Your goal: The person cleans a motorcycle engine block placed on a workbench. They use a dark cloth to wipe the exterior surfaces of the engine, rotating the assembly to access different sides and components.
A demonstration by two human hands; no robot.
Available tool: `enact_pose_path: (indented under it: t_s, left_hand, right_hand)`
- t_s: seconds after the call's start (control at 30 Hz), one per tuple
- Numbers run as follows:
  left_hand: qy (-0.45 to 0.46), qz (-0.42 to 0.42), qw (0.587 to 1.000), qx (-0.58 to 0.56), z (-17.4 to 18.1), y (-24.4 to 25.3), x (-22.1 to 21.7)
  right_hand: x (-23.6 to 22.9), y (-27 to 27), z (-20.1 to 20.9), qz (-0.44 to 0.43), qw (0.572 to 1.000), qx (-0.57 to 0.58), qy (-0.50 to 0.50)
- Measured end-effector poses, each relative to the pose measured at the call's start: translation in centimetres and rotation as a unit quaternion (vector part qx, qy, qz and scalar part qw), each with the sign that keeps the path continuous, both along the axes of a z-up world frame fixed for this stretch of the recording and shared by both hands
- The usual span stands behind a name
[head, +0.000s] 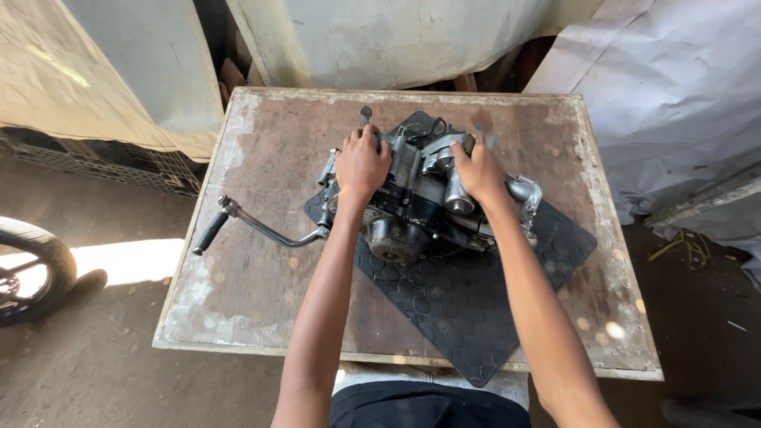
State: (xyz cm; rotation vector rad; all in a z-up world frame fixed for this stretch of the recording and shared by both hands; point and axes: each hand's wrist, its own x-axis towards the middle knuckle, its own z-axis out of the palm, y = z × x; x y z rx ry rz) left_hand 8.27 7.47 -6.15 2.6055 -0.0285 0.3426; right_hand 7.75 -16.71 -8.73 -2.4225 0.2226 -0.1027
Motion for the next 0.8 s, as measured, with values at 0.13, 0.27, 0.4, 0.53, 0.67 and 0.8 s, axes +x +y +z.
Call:
enact_pose_path:
  t_s: [0.13,0.27,0.4,0.53,0.67,0.8]
  left_hand:
    - [-0.002,-0.001,1.0,0.001,0.2,0.0,-0.3]
    - [-0.005,-0.007,1.0,-0.008,1.2,-0.2,-0.9]
    - [-0.01,-0.013,1.0,-0.009,1.1,0.0,-0.8]
    - [-0.021,-0.02,0.999,-0.018,2.1,-0.1,-1.6]
    - [-0.021,-0.021,0.999,-0.014,1.4,0.0,-1.2]
    - [-0.022,-0.021,0.999,-0.02,1.5,-0.1,-1.3]
  right_hand:
    - [-4.9,2.0,3.8,0.009,0.999,0.027,-0.039]
    - [-11.1,5.3,7.9,0.038,0.996,-0.033,-0.072]
    - [-13.6,6.4,8.3,0.073,0.991,-0.071,-0.084]
    - [-10.1,5.3,7.9,0.059,0.998,-0.018,-0.025]
    - [-7.9,4.5,5.3,0.056,0.998,-0.019,-0.037]
    - [-11.2,6.0,7.8,0.045,0.996,-0.026,-0.069]
